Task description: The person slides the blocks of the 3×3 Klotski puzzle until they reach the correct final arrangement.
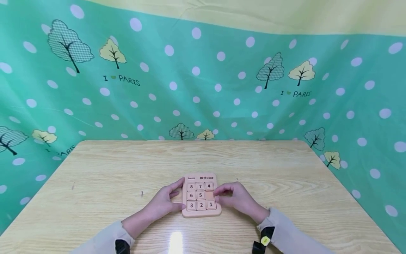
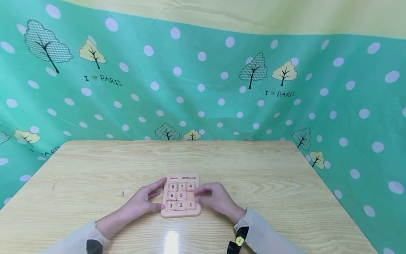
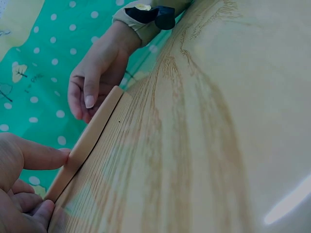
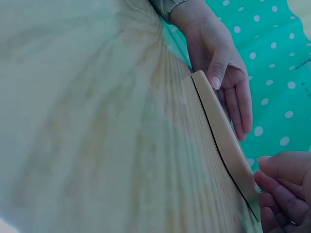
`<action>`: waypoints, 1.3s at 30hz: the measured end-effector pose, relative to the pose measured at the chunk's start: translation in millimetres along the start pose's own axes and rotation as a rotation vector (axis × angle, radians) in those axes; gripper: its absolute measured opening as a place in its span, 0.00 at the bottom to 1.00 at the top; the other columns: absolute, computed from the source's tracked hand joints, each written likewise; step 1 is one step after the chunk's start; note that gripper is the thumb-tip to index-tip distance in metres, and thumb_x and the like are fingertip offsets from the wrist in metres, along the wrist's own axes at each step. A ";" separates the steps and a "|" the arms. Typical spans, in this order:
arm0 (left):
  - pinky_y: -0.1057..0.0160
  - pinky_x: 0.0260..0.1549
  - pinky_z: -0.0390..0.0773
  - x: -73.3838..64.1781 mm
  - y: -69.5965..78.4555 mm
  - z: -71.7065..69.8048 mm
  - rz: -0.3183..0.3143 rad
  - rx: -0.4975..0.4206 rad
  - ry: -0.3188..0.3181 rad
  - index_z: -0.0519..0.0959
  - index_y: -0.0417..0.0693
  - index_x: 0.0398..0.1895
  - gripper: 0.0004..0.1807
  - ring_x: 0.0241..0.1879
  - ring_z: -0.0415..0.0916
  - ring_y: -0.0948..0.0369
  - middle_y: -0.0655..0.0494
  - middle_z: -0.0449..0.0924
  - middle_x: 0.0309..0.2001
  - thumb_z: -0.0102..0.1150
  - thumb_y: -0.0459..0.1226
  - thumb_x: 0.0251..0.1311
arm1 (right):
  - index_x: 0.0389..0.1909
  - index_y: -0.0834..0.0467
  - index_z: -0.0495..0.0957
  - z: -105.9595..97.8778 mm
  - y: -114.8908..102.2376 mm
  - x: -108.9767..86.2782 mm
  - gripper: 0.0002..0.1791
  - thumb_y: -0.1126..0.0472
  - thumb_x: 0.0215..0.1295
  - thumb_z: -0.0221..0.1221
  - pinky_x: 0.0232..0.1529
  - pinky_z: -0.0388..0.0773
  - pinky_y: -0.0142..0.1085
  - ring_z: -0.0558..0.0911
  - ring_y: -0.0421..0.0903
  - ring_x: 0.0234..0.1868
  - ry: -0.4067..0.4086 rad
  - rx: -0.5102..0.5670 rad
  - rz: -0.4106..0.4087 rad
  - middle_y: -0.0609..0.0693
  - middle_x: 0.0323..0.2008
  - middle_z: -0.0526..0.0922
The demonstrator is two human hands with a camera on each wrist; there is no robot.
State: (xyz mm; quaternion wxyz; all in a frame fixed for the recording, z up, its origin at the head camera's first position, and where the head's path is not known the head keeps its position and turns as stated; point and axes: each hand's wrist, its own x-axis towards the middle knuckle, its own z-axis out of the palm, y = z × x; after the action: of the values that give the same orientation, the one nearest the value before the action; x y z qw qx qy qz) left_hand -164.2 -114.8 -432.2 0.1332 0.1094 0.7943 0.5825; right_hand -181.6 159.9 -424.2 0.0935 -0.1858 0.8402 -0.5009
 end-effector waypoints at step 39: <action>0.48 0.65 0.63 -3.1 7.1 -0.1 -0.006 -0.013 0.005 0.55 0.40 0.71 0.48 0.64 0.60 0.39 0.40 0.56 0.70 0.70 0.30 0.44 | 0.41 0.62 0.82 6.2 3.3 27.3 0.13 0.70 0.52 0.65 0.42 0.79 0.29 0.80 0.46 0.40 0.119 0.020 -0.017 0.53 0.41 0.84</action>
State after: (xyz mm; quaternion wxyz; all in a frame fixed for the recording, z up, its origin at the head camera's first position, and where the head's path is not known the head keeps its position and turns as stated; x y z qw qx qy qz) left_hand -161.2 -113.8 -425.1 0.1339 0.1046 0.7911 0.5876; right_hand -205.2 145.2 -429.3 0.0411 -0.1618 0.8376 -0.5202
